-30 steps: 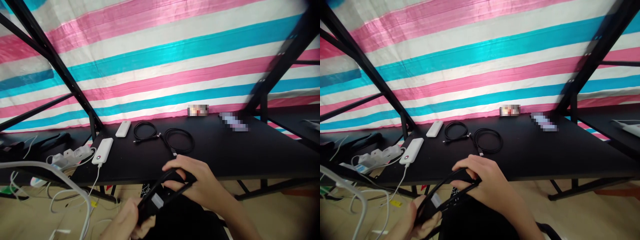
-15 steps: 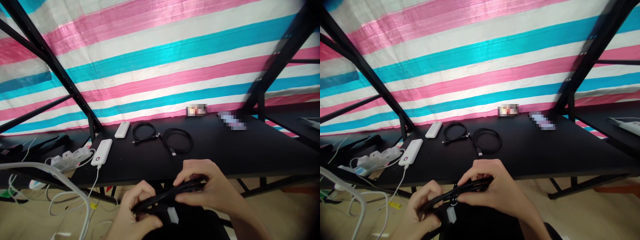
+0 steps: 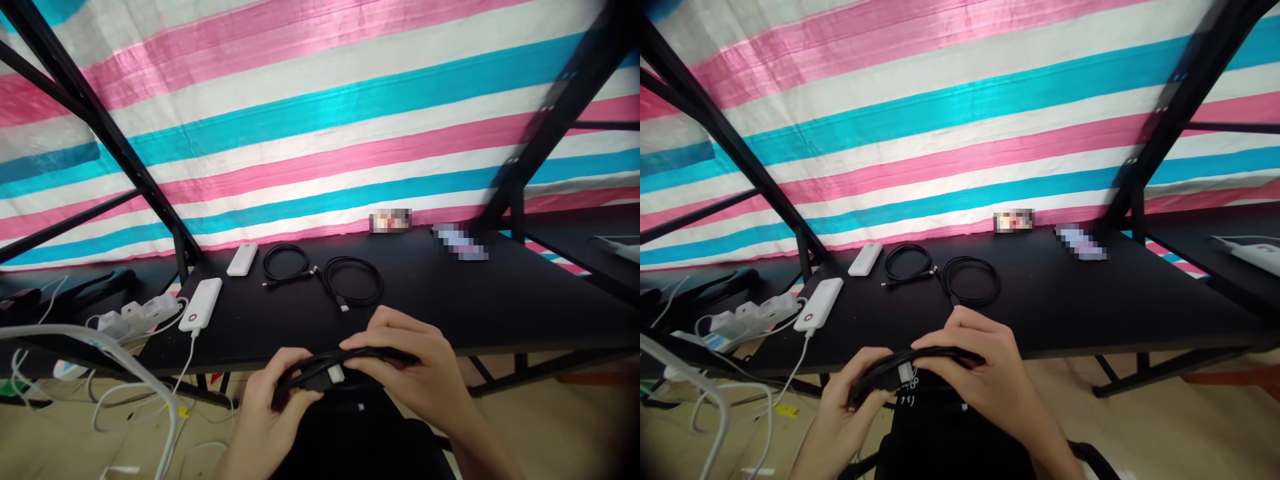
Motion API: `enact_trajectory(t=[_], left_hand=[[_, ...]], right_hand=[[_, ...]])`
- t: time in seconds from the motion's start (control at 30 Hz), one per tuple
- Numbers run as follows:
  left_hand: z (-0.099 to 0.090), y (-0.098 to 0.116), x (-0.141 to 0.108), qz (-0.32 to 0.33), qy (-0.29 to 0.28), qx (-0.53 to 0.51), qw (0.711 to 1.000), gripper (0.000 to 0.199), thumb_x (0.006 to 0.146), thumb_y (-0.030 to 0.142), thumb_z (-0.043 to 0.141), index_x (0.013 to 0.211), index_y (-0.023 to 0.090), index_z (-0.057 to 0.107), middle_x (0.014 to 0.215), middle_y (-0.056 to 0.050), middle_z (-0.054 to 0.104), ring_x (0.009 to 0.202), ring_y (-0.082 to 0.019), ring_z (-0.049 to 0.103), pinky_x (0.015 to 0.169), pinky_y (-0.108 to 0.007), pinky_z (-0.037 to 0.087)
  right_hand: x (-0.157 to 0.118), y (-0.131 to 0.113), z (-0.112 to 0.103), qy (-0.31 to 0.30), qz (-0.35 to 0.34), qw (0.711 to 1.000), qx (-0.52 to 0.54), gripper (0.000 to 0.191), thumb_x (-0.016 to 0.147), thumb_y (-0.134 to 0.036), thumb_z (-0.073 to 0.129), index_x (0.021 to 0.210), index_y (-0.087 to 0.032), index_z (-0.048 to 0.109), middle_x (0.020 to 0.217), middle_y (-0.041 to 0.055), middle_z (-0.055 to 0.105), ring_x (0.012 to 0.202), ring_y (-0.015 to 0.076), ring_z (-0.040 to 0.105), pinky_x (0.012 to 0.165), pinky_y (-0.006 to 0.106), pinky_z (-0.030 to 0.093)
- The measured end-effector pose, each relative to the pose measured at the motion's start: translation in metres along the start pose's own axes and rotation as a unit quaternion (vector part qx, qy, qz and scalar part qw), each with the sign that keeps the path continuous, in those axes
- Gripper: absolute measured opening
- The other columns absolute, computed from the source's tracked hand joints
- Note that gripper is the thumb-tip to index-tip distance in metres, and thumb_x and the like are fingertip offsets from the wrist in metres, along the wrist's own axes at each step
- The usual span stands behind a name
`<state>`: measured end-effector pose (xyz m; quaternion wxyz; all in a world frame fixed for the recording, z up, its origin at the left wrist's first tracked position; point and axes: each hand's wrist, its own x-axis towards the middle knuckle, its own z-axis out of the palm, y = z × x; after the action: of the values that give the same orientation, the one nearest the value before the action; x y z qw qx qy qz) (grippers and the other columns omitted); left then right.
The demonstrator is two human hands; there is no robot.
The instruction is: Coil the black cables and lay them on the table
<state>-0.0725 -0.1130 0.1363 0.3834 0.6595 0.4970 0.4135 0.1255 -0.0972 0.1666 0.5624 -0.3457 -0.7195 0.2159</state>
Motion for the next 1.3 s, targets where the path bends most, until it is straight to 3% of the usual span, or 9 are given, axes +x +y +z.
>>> enact_trajectory(t=[0.1,0.3,0.4,0.67,0.9,0.97,1.07,1.17,1.3], left_hand=[[0.005,-0.005,-0.004,0.029,0.021,0.038,0.999,0.009,0.079,0.024,0.061,0.086,0.022,0.066,0.065,0.003,0.064,0.058,-0.012,0.059,0.054,-0.018,0.045],[0.009,-0.017,-0.01,0.144,0.221,0.101,0.959,0.03,0.08,0.019,0.064,0.108,0.028,0.058,0.097,0.002,0.07,0.078,-0.012,0.069,0.067,-0.018,0.054],[0.006,-0.022,-0.01,0.209,0.205,0.165,0.942,0.028,0.082,0.018,0.063,0.108,0.026,0.059,0.089,0.001,0.072,0.073,-0.013,0.071,0.065,-0.018,0.055],[0.005,-0.027,-0.012,0.195,0.195,0.179,0.945,0.023,0.087,0.019,0.055,0.109,0.024,0.06,0.085,-0.001,0.072,0.073,-0.016,0.072,0.063,-0.022,0.058],[0.005,-0.02,-0.001,0.285,0.208,0.155,0.923,0.028,0.084,0.005,0.051,0.104,0.024,0.058,0.098,-0.004,0.061,0.087,-0.014,0.064,0.072,-0.023,0.053],[0.006,-0.017,0.001,0.266,0.216,0.155,0.926,0.025,0.086,0.006,0.049,0.1,0.023,0.06,0.096,-0.003,0.06,0.087,-0.014,0.062,0.074,-0.023,0.051],[0.009,-0.012,0.001,0.167,0.188,0.072,0.965,0.019,0.09,0.014,0.047,0.102,0.024,0.058,0.087,0.0,0.061,0.073,-0.012,0.061,0.065,-0.021,0.049],[0.01,-0.004,0.002,0.03,0.096,-0.048,0.994,0.017,0.085,0.02,0.055,0.102,0.024,0.054,0.065,0.006,0.056,0.054,-0.009,0.052,0.053,-0.018,0.042],[0.004,0.01,0.004,-0.111,-0.042,-0.122,0.985,0.039,0.063,0.013,0.069,0.098,0.023,0.054,0.063,0.008,0.054,0.057,-0.009,0.051,0.049,-0.015,0.035]], right_hand=[[0.0,0.0,0.001,0.023,-0.01,0.999,-0.03,0.018,0.074,-0.007,0.072,0.083,-0.022,0.074,0.068,-0.0021,0.059,0.056,0.0072,0.052,0.049,0.016,0.042],[0.0,0.002,0.001,0.029,0.021,0.999,-0.015,0.014,0.076,-0.009,0.069,0.083,-0.021,0.072,0.068,-0.0012,0.057,0.053,0.0081,0.049,0.045,0.019,0.039],[-0.002,0.002,0.001,0.025,0.024,0.999,0.009,0.016,0.078,-0.008,0.066,0.084,-0.021,0.07,0.075,-0.0005,0.057,0.049,0.0057,0.044,0.04,0.018,0.035],[-0.006,0.0,-0.002,-0.035,0.061,0.996,0.062,0.01,0.073,-0.014,0.072,0.077,-0.021,0.068,0.093,0.0016,0.051,0.052,0.0044,0.043,0.042,0.017,0.036],[-0.005,-0.001,0.002,-0.06,0.101,0.992,0.046,0.006,0.074,-0.017,0.073,0.073,-0.019,0.067,0.094,0.0022,0.054,0.05,0.0033,0.039,0.043,0.018,0.035],[-0.005,-0.001,0.005,-0.07,0.108,0.99,0.059,0.005,0.074,-0.017,0.072,0.074,-0.019,0.068,0.095,0.0027,0.055,0.051,0.0036,0.041,0.044,0.018,0.036],[-0.005,0.001,0.008,-0.059,0.112,0.99,0.067,0.004,0.074,-0.016,0.072,0.073,-0.019,0.068,0.093,0.0026,0.056,0.05,0.0035,0.04,0.042,0.018,0.034],[-0.006,0.006,0.008,-0.044,0.104,0.991,0.066,0.004,0.073,-0.017,0.073,0.073,-0.018,0.069,0.093,0.0025,0.056,0.048,0.0028,0.039,0.042,0.018,0.034],[-0.005,0.011,0.005,-0.033,0.094,0.993,0.056,0.003,0.076,-0.02,0.071,0.075,-0.018,0.069,0.094,0.003,0.056,0.048,0.003,0.04,0.042,0.019,0.035]])
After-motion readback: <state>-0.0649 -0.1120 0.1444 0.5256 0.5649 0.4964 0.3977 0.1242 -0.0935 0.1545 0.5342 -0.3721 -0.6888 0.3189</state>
